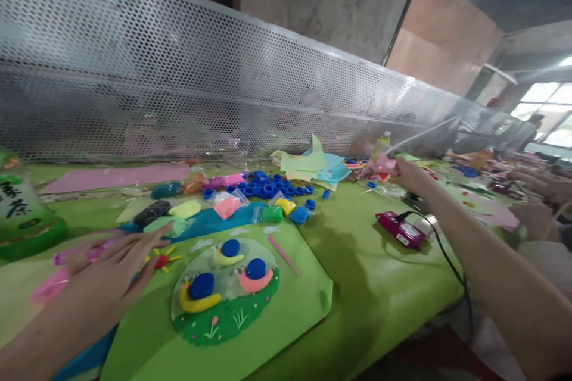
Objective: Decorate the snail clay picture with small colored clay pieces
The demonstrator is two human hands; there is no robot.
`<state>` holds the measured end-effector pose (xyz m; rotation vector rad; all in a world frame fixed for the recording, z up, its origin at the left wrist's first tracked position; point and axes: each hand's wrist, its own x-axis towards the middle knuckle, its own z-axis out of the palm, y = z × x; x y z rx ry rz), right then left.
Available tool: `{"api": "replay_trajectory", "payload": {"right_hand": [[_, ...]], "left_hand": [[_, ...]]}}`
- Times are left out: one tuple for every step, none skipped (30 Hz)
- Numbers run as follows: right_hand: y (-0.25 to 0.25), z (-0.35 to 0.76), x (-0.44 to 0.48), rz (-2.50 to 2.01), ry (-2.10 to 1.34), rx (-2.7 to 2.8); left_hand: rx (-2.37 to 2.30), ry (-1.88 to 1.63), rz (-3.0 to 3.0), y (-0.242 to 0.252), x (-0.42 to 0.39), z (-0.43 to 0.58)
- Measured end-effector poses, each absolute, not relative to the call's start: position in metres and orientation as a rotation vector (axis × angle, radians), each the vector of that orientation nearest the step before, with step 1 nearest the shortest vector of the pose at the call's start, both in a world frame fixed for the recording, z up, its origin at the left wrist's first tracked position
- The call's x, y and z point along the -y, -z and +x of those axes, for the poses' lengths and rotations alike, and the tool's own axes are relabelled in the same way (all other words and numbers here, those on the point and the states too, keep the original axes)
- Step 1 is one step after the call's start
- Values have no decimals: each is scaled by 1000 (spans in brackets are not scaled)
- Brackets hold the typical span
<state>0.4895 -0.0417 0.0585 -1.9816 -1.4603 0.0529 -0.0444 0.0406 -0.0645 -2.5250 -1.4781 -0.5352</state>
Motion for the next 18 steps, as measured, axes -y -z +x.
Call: {"api": "replay_trajectory", "payload": {"right_hand": [[-66,488,48,-2007,-69,1407],[-73,484,54,-2025,-104,1366],[-78,479,58,-2032,-170,1347],[-81,472,61,-2030,-258,1338],[-83,464,63,-2018,-355,1340],[-82,454,63,-1998,-451,1345],[-79,443,62,-1970,-539,1347],[-74,432,60,-1935,-615,1355],[-69,419,58,-1894,-686,1364],[-62,405,56,-1855,-753,1383],[-56,391,53,-1818,-816,1421],[-50,375,50,-1787,-872,1460],[-44,359,47,-1792,-934,1505],[-39,342,44,-1748,-958,1561],[-36,325,41,-1690,-985,1615],[-33,308,37,-1625,-1001,1659],[-30,293,32,-1578,-1030,1693],[-28,279,27,-1546,-1053,1715]], "left_hand": [[1498,523,-2534,61,-39,-42],[1513,514,-2538,58,-36,-40],[1517,500,-2548,55,-34,-39],[1516,501,-2555,53,-33,-38],[1503,510,-2576,51,-31,-37],[1486,529,-2599,49,-30,-36],[1475,558,-2615,48,-29,-36],[1446,560,-2657,48,-28,-37],[1441,559,-2670,47,-28,-37],[1453,556,-2670,47,-28,-38],[1454,542,-2687,47,-29,-39],[1460,535,-2700,47,-30,-39],[1471,530,-2708,47,-31,-40],[1485,529,-2715,47,-31,-41],[1500,532,-2720,47,-31,-41],[1514,537,-2726,48,-31,-41],[1527,541,-2735,48,-31,-40],[1536,542,-2746,48,-31,-39]]}}
